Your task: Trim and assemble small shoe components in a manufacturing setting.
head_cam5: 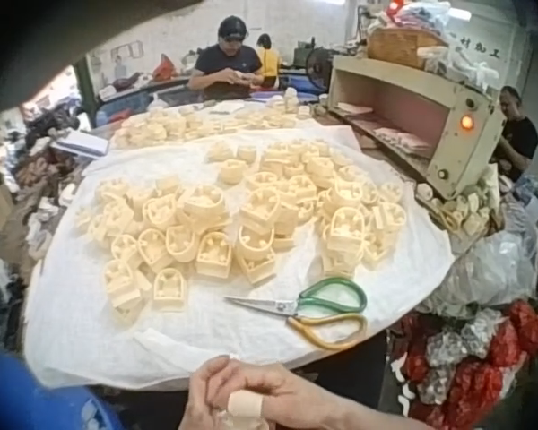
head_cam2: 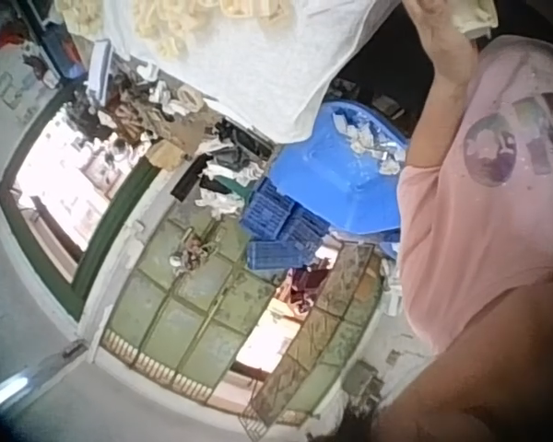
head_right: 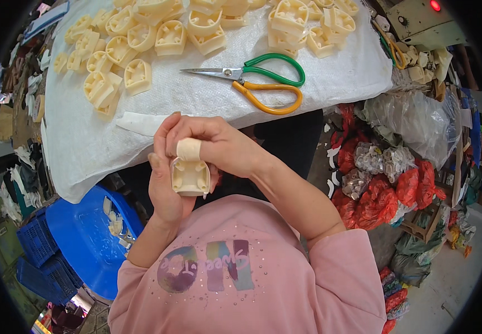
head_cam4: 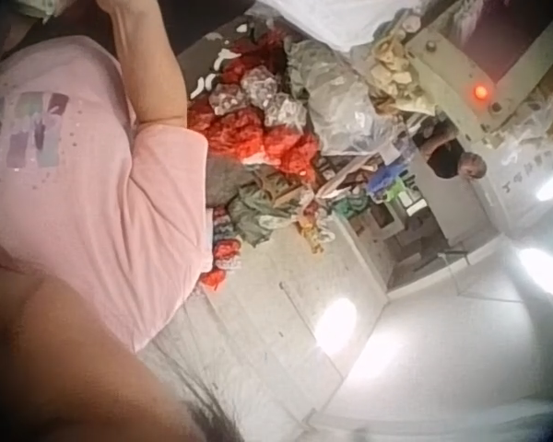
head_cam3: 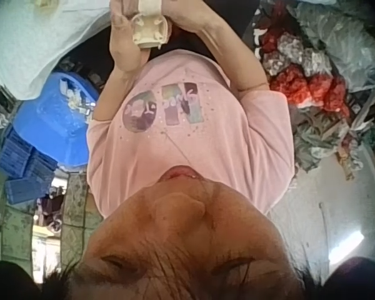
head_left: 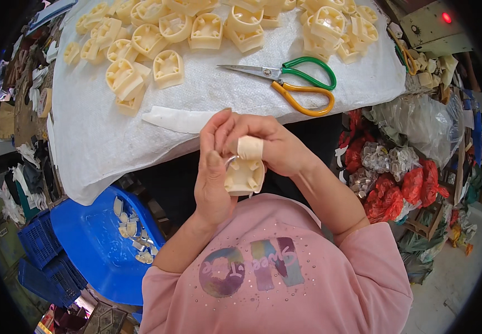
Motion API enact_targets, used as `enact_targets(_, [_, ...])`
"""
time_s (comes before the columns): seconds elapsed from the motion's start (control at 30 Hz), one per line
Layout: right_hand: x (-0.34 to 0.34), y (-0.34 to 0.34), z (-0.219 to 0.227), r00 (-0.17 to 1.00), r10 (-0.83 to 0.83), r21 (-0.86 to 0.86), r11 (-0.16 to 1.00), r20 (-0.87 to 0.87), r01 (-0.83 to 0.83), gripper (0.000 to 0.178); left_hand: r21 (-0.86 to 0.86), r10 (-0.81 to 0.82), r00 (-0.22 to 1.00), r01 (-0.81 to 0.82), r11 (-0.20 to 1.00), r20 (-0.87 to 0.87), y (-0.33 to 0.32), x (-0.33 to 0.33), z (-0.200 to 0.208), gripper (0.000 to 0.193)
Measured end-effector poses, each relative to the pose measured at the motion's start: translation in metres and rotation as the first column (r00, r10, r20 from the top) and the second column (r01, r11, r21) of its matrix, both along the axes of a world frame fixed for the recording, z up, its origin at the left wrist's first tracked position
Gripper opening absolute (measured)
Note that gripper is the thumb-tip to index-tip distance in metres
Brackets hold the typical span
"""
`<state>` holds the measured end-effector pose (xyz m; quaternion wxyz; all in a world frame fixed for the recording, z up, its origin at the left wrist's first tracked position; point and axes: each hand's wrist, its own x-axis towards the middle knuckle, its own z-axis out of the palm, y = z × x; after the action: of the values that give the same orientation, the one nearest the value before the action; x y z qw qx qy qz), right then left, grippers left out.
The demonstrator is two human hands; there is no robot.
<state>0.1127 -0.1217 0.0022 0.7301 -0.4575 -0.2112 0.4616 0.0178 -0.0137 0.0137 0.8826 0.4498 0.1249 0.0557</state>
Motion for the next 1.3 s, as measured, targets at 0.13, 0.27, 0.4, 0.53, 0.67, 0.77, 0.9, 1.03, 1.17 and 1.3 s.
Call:
enact_targets(0.13, [-0.005, 0.0, -0.003, 0.83, -0.155, 0.119, 0.987, 0.536, 0.107, 0.016, 0.02, 0.023, 0.999, -0.024, 1.0, 0.047, -0.004, 0.001, 0.008, 0.069])
enact_targets(0.27, [-0.016, 0.005, -0.008, 0.67, -0.25, 0.137, 0.966, 0.699, 0.218, 0.021, 0.008, 0.1, 0.995, -0.1, 0.995, 0.008, -0.005, 0.001, 0.008, 0.059])
enact_targets(0.4, [-0.032, 0.004, -0.01, 0.675, -0.289, 0.053, 0.936, 0.679, 0.348, 0.028, 0.019, 0.181, 0.983, -0.181, 0.983, -0.019, -0.007, 0.003, 0.008, 0.052])
enact_targets(0.53, [-0.044, 0.009, -0.012, 0.616, -0.355, 0.079, 0.9, 0.703, 0.428, 0.038, -0.011, 0.244, 0.969, -0.245, 0.97, -0.036, -0.009, 0.006, 0.012, 0.047])
enact_targets(0.67, [-0.04, 0.006, -0.015, 0.623, -0.302, 0.06, 0.924, 0.721, 0.378, 0.042, -0.065, 0.248, 0.965, -0.254, 0.965, -0.084, -0.006, 0.004, 0.005, 0.045])
enact_targets(0.77, [-0.041, 0.008, -0.016, 0.652, -0.32, 0.087, 0.927, 0.688, 0.364, 0.045, -0.162, 0.217, 0.974, -0.225, 0.961, -0.066, 0.0, 0.004, 0.004, 0.042])
enact_targets(0.9, [-0.036, 0.004, -0.013, 0.902, -0.269, 0.113, 0.963, 0.337, 0.245, 0.042, -0.29, 0.176, 0.984, -0.176, 0.941, -0.024, 0.004, 0.006, 0.003, 0.039])
enact_targets(1.03, [-0.04, 0.007, -0.017, 0.674, -0.384, 0.159, 0.914, 0.632, 0.372, 0.038, -0.112, 0.255, 0.965, -0.261, 0.959, -0.063, -0.005, 0.006, -0.006, 0.033])
enact_targets(1.17, [-0.042, 0.013, -0.024, 0.485, -0.479, 0.25, 0.851, 0.732, 0.462, 0.037, -0.061, 0.313, 0.949, -0.314, 0.948, -0.017, -0.011, 0.005, -0.008, 0.024])
enact_targets(1.3, [-0.033, 0.005, -0.017, 0.756, -0.347, 0.045, 0.92, 0.555, 0.39, 0.037, -0.164, 0.172, 0.983, -0.181, 0.97, -0.069, 0.003, 0.001, -0.009, 0.046])
